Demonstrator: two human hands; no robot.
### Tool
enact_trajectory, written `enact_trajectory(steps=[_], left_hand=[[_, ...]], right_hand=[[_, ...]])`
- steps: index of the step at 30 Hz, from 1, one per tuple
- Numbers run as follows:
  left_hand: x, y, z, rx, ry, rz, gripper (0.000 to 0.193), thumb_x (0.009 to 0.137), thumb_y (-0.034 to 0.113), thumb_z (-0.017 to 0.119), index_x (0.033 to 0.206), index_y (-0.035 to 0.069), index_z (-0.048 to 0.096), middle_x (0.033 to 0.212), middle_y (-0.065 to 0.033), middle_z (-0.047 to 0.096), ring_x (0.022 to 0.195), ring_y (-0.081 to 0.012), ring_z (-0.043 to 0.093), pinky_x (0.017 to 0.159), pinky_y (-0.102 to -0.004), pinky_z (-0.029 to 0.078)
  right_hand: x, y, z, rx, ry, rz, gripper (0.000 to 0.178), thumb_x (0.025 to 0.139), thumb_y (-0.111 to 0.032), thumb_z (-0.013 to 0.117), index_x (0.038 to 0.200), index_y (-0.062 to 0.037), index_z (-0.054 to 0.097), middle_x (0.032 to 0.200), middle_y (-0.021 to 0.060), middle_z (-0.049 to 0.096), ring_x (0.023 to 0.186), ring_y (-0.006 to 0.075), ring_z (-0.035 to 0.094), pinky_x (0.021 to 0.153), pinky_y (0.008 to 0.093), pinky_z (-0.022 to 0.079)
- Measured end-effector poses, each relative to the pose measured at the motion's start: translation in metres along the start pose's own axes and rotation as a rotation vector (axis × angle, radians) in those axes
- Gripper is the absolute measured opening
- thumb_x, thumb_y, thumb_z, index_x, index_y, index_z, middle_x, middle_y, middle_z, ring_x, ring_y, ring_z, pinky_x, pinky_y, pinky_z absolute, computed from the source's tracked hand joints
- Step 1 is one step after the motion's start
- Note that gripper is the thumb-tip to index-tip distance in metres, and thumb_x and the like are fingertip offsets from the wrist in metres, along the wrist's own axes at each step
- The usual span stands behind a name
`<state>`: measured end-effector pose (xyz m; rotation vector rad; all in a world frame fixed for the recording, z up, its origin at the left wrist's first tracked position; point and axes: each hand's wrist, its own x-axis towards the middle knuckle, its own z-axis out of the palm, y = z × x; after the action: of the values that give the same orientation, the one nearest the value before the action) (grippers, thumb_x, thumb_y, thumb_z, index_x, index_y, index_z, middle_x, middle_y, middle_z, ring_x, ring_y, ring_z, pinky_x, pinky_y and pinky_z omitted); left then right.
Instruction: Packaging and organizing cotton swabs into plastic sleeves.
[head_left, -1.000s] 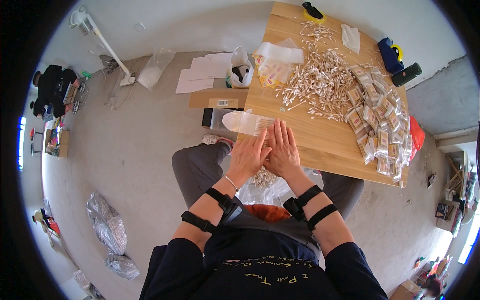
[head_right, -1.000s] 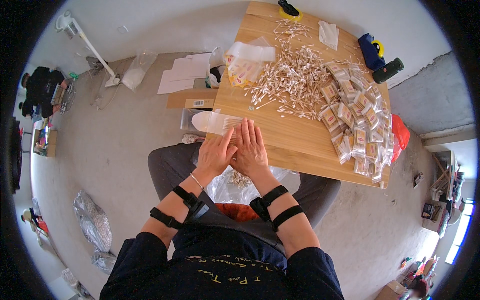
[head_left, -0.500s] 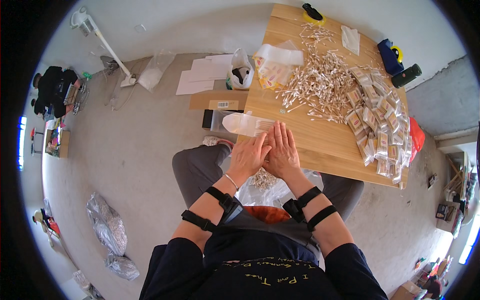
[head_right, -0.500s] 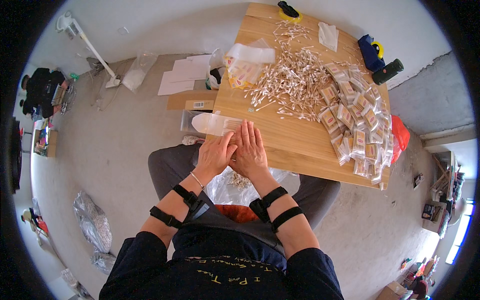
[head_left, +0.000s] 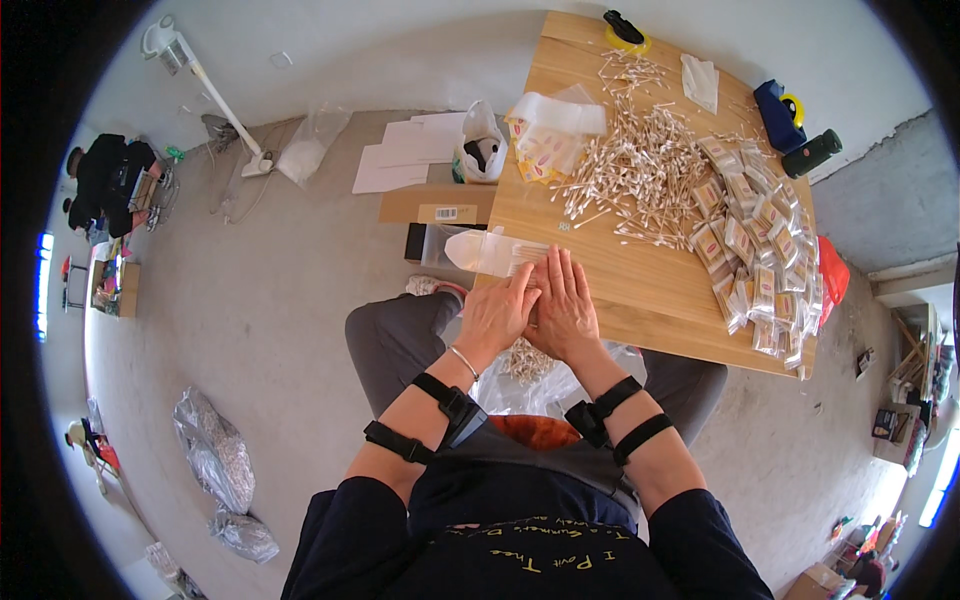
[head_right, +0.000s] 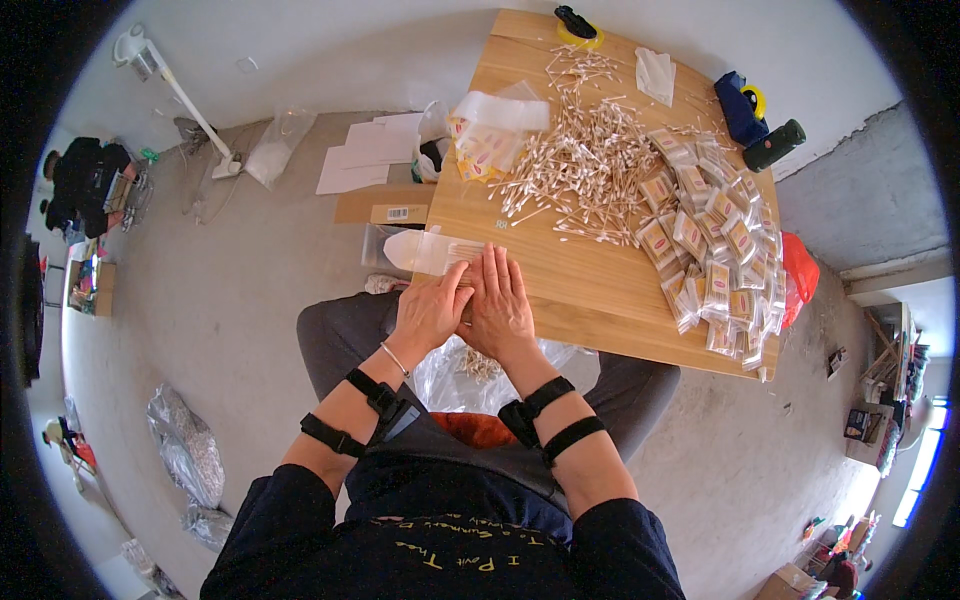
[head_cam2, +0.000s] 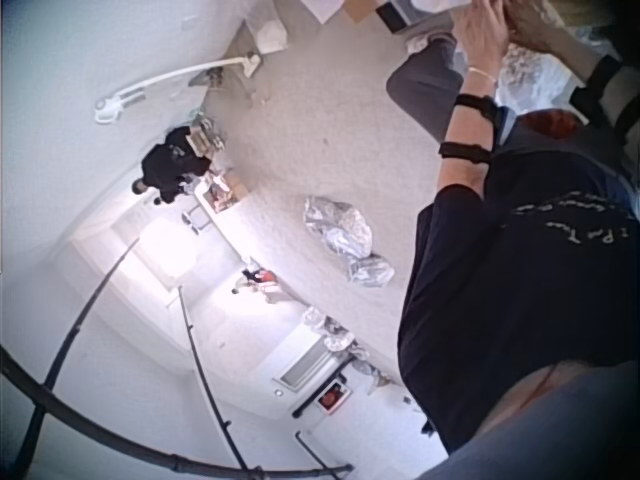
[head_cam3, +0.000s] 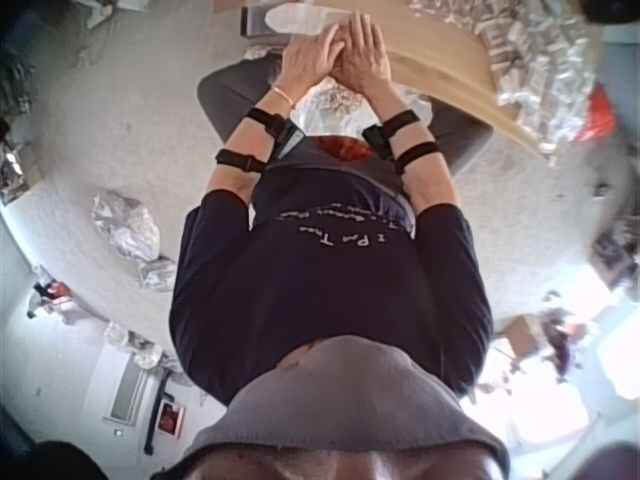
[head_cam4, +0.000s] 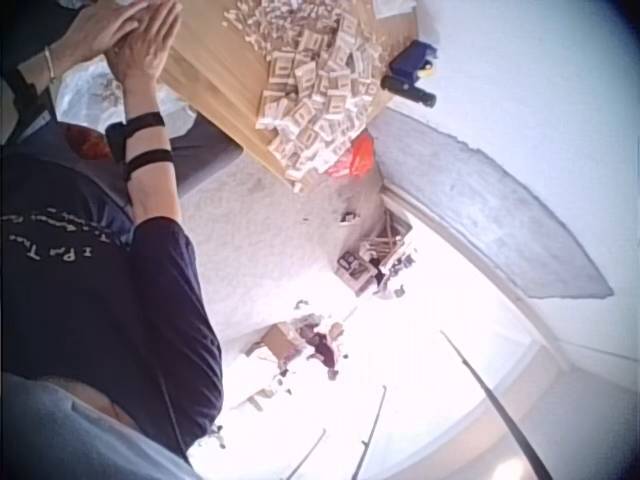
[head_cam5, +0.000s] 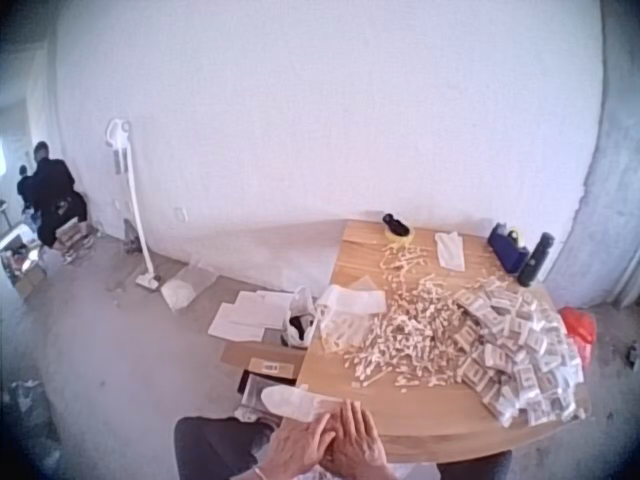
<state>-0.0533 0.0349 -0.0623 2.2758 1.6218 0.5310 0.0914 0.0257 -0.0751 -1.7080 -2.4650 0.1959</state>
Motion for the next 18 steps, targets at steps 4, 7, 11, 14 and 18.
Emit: enact_trajectory(steps=[4, 7, 11, 14, 18], left_hand=[[0.003, 0.001, -0.003, -0.003, 0.005, -0.015, 0.043, 0.096, 0.031, 0.051, 0.133, 0.01, 0.049, 0.082, -0.0171, 0.069, 0.072, -0.0335, 0.067, 0.063, -0.0425, 0.053], [0.008, 0.002, -0.004, 0.033, -0.063, -0.038, 0.043, 0.096, 0.03, 0.05, 0.133, 0.009, 0.049, 0.078, -0.0183, 0.068, 0.07, -0.0353, 0.066, 0.062, -0.0445, 0.052], [0.009, -0.002, -0.001, 0.024, -0.034, -0.015, 0.042, 0.096, 0.029, 0.05, 0.133, 0.009, 0.049, 0.076, -0.0192, 0.067, 0.069, -0.0366, 0.066, 0.061, -0.0463, 0.052], [0.008, -0.004, 0.001, 0.019, -0.033, 0.004, 0.042, 0.097, 0.028, 0.046, 0.134, 0.008, 0.046, 0.075, -0.0182, 0.068, 0.067, -0.0375, 0.065, 0.061, -0.0472, 0.051], [0.01, -0.001, 0.0, 0.012, -0.07, -0.035, 0.043, 0.097, 0.028, 0.046, 0.136, 0.011, 0.045, 0.074, -0.0187, 0.068, 0.067, -0.0367, 0.066, 0.061, -0.0472, 0.051]], right_hand=[[0.001, 0.0, 0.001, -0.001, 0.006, -0.004, 0.094, 0.081, -0.055, 0.056, 0.146, 0.0053, 0.027, 0.156, 0.0238, 0.019, 0.147, 0.0339, 0.013, 0.119, 0.0443, 0.01], [0.0, 0.002, 0.001, 0.044, 0.025, -0.016, 0.095, 0.08, -0.057, 0.056, 0.146, 0.0055, 0.027, 0.156, 0.0243, 0.018, 0.147, 0.0341, 0.013, 0.119, 0.0441, 0.009], [0.0, 0.0, -0.004, 0.025, 0.02, -0.026, 0.096, 0.08, -0.057, 0.056, 0.146, 0.0063, 0.028, 0.156, 0.0249, 0.018, 0.147, 0.0343, 0.013, 0.12, 0.0439, 0.009], [0.0, 0.0, -0.003, 0.014, 0.013, -0.018, 0.096, 0.08, -0.057, 0.057, 0.146, 0.0058, 0.028, 0.156, 0.0249, 0.018, 0.147, 0.0343, 0.013, 0.12, 0.0437, 0.009], [0.0, 0.002, 0.002, 0.018, 0.03, -0.011, 0.096, 0.079, -0.057, 0.057, 0.147, 0.0042, 0.026, 0.156, 0.0247, 0.019, 0.147, 0.0343, 0.013, 0.12, 0.044, 0.009]])
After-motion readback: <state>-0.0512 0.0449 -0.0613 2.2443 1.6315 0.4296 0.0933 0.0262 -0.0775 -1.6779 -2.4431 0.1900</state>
